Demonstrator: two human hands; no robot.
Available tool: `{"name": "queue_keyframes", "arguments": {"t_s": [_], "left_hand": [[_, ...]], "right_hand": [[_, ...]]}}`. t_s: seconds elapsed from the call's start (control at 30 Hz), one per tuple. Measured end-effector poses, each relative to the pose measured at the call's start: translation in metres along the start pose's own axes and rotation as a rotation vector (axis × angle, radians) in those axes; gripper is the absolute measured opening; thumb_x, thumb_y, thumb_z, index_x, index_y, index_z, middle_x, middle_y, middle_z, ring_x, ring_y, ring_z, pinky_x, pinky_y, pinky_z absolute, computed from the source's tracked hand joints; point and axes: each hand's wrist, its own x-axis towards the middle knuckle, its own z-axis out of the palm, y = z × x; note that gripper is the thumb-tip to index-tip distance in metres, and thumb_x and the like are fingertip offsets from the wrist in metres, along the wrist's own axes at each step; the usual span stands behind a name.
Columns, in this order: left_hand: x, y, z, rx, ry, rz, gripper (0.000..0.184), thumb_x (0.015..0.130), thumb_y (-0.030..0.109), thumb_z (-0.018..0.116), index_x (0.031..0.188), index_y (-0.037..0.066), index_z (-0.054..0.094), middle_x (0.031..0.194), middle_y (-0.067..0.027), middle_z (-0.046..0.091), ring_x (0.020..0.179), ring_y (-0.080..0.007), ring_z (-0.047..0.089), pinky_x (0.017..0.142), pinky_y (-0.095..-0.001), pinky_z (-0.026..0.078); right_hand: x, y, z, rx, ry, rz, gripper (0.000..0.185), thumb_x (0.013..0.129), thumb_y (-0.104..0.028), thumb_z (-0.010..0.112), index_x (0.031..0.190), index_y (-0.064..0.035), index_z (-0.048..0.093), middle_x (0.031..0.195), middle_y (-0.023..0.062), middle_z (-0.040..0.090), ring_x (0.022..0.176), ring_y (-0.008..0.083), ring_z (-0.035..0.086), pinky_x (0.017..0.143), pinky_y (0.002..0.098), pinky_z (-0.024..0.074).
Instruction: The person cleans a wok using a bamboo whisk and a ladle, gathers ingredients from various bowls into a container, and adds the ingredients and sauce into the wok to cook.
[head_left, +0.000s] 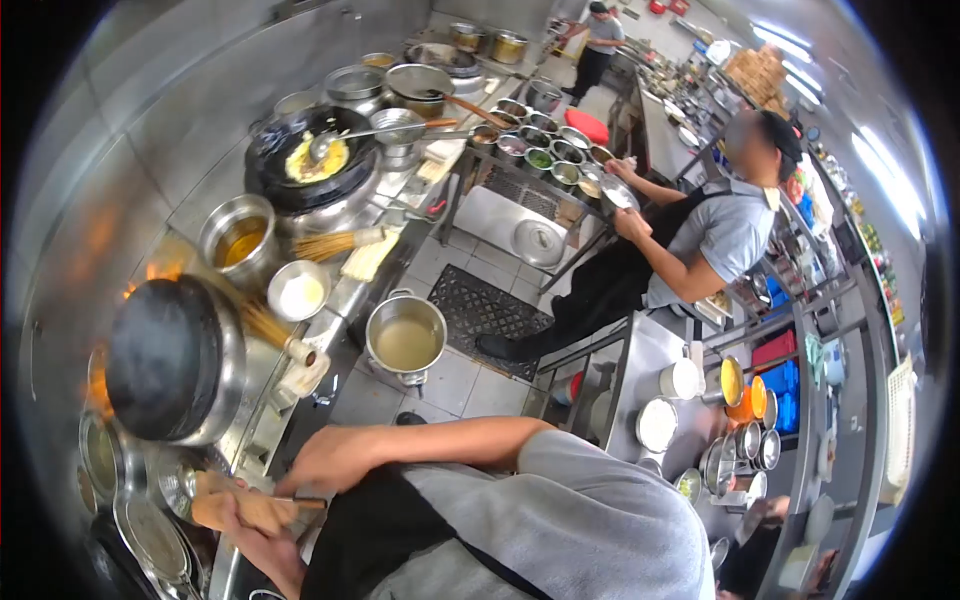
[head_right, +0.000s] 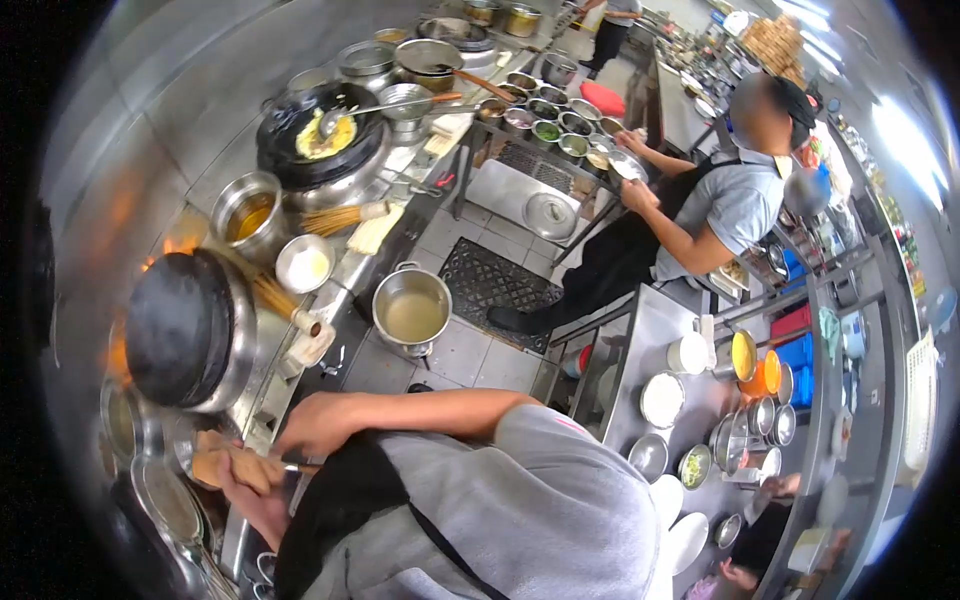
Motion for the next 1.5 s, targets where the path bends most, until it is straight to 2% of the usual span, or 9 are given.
{"name": "queue_keyframes", "arguments": {"t_s": [0.07,0.17,0.43,0.63,0.77,0.93,1.13,1.3,1.5], "left_hand": [[0.043,-0.019,0.009,0.062,0.22,0.09,0.035,0.095,0.033,0.052,0.114,0.003,0.053,0.085,-0.0021,0.054,0.077,-0.0134,0.055,0.069,-0.0257,0.046],[0.114,-0.044,-0.063,0.09,0.006,0.042,0.031,0.095,0.032,0.05,0.108,0.005,0.053,0.079,-0.0017,0.051,0.071,-0.0131,0.053,0.063,-0.0257,0.043],[0.12,-0.117,-0.151,0.25,0.433,-0.025,0.031,0.09,0.035,0.052,0.105,0.008,0.053,0.076,-0.0029,0.053,0.063,-0.0161,0.051,0.054,-0.0276,0.04],[0.102,-0.16,-0.148,0.258,0.367,-0.205,0.032,0.086,0.037,0.053,0.103,0.01,0.054,0.073,-0.0039,0.054,0.056,-0.0184,0.051,0.047,-0.029,0.037],[0.098,-0.164,-0.152,0.258,0.328,-0.275,0.033,0.083,0.039,0.054,0.102,0.012,0.054,0.071,-0.0045,0.055,0.052,-0.0199,0.05,0.042,-0.03,0.035],[0.079,-0.16,-0.183,0.138,0.22,-0.397,0.033,0.08,0.041,0.055,0.1,0.014,0.054,0.069,-0.0053,0.056,0.047,-0.0218,0.049,0.037,-0.0311,0.033],[0.0,-0.152,-0.231,-0.105,0.393,-0.452,0.021,0.083,0.018,0.056,0.098,0.004,0.051,0.082,-0.0108,0.059,0.072,-0.0296,0.065,0.06,-0.0441,0.056],[-0.027,-0.121,-0.233,-0.189,0.467,-0.448,0.03,0.084,0.018,0.07,0.105,0.003,0.054,0.09,-0.01,0.064,0.081,-0.0274,0.066,0.073,-0.0436,0.057],[-0.002,-0.09,-0.221,0.067,0.544,-0.088,0.032,0.077,0.011,0.07,0.104,0.003,0.055,0.089,-0.0059,0.061,0.079,-0.0208,0.064,0.068,-0.0372,0.056]], "right_hand": [[-0.006,-0.048,-0.037,0.007,-0.162,-0.11,0.051,0.082,-0.009,0.054,0.133,-0.0164,0.052,0.094,0.0177,0.066,0.09,0.0364,0.062,0.074,0.0464,0.0481],[-0.01,-0.03,-0.036,0.261,0.051,-0.443,0.05,0.083,-0.011,0.056,0.132,-0.0206,0.05,0.084,0.0167,0.065,0.08,0.0368,0.062,0.069,0.0464,0.048],[-0.108,0.145,-0.018,0.508,0.072,0.515,0.063,0.084,-0.017,0.059,0.141,-0.0013,0.04,0.088,0.0138,0.068,0.084,0.0249,0.067,0.075,0.0355,0.0514],[-0.025,-0.002,-0.096,0.463,-0.025,-0.324,0.072,0.084,-0.011,0.055,0.149,-0.0217,0.027,0.084,0.0119,0.068,0.082,0.0304,0.066,0.072,0.0394,0.0509],[0.023,-0.037,-0.066,0.286,-0.051,-0.61,0.055,0.084,-0.015,0.056,0.138,-0.0177,0.045,0.082,0.0146,0.066,0.076,0.0364,0.062,0.065,0.0434,0.0475],[0.06,0.109,0.041,0.35,-0.029,0.111,0.045,0.078,-0.033,0.068,0.118,-0.0137,0.062,0.095,0.0133,0.069,0.09,0.0297,0.067,0.078,0.0387,0.052],[0.025,0.246,0.189,0.188,0.005,0.509,0.094,0.073,-0.055,0.071,0.137,0.0067,0.039,0.136,0.0278,0.046,0.125,0.0388,0.047,0.103,0.0433,0.0404],[0.052,0.23,0.224,0.598,-0.128,0.728,0.094,0.075,-0.055,0.073,0.134,0.0095,0.039,0.122,0.025,0.057,0.11,0.0335,0.058,0.091,0.0388,0.047],[0.077,0.236,0.241,0.08,0.127,0.651,0.069,0.072,-0.04,0.075,0.118,0.0028,0.046,0.105,0.0253,0.062,0.097,0.041,0.061,0.083,0.0455,0.0493]]}}
